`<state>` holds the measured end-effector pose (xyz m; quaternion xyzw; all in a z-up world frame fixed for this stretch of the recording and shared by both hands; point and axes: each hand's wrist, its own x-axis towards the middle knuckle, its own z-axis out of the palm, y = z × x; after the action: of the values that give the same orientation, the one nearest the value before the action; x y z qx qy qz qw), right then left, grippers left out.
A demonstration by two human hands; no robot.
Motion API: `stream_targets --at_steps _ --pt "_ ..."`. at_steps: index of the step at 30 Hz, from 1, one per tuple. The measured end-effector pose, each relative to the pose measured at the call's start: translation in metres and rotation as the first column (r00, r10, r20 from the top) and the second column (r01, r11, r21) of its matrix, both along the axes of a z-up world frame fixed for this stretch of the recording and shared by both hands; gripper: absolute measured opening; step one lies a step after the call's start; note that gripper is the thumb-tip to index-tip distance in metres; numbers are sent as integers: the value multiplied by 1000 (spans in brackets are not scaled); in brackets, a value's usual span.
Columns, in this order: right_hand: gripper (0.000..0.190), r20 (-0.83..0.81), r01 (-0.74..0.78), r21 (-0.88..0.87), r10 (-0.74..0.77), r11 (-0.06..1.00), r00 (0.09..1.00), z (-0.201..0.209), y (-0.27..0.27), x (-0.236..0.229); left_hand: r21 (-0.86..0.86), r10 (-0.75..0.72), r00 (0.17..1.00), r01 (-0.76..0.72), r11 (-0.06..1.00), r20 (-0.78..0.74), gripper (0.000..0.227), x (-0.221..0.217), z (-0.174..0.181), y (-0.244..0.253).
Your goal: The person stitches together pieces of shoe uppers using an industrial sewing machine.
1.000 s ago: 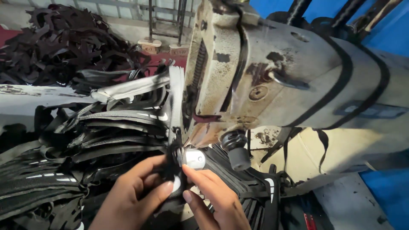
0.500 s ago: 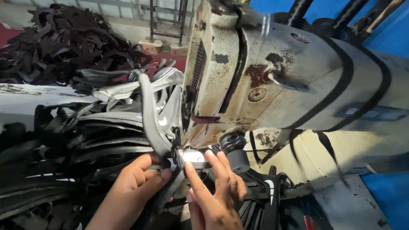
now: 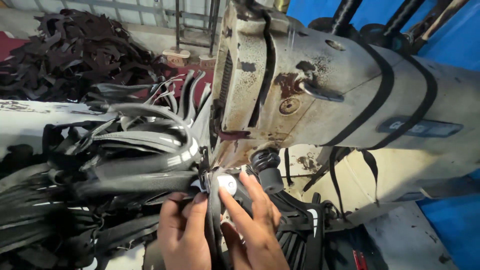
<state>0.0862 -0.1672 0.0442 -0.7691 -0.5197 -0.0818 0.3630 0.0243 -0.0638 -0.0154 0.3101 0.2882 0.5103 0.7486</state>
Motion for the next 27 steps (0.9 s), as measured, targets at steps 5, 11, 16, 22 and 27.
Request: stream_targets --at_steps 5,11,16,22,27 --pt "45 157 109 277 -156 955 975 17 -48 45 105 -275 937 302 947 -214 28 -8 24 39" --pt "34 321 372 517 -577 771 751 5 -122 137 36 -654 728 673 738 -205 29 -21 25 88" --pt "38 417 459 518 -682 722 601 -10 -114 142 7 -666 687 698 716 -290 31 -25 48 88" --pt "40 324 471 518 -673 714 665 -17 -122 128 -27 -712 672 723 690 -202 37 -35 21 85" --pt "41 299 466 517 -662 718 687 4 -125 126 6 -703 685 717 697 -193 35 -35 12 78"
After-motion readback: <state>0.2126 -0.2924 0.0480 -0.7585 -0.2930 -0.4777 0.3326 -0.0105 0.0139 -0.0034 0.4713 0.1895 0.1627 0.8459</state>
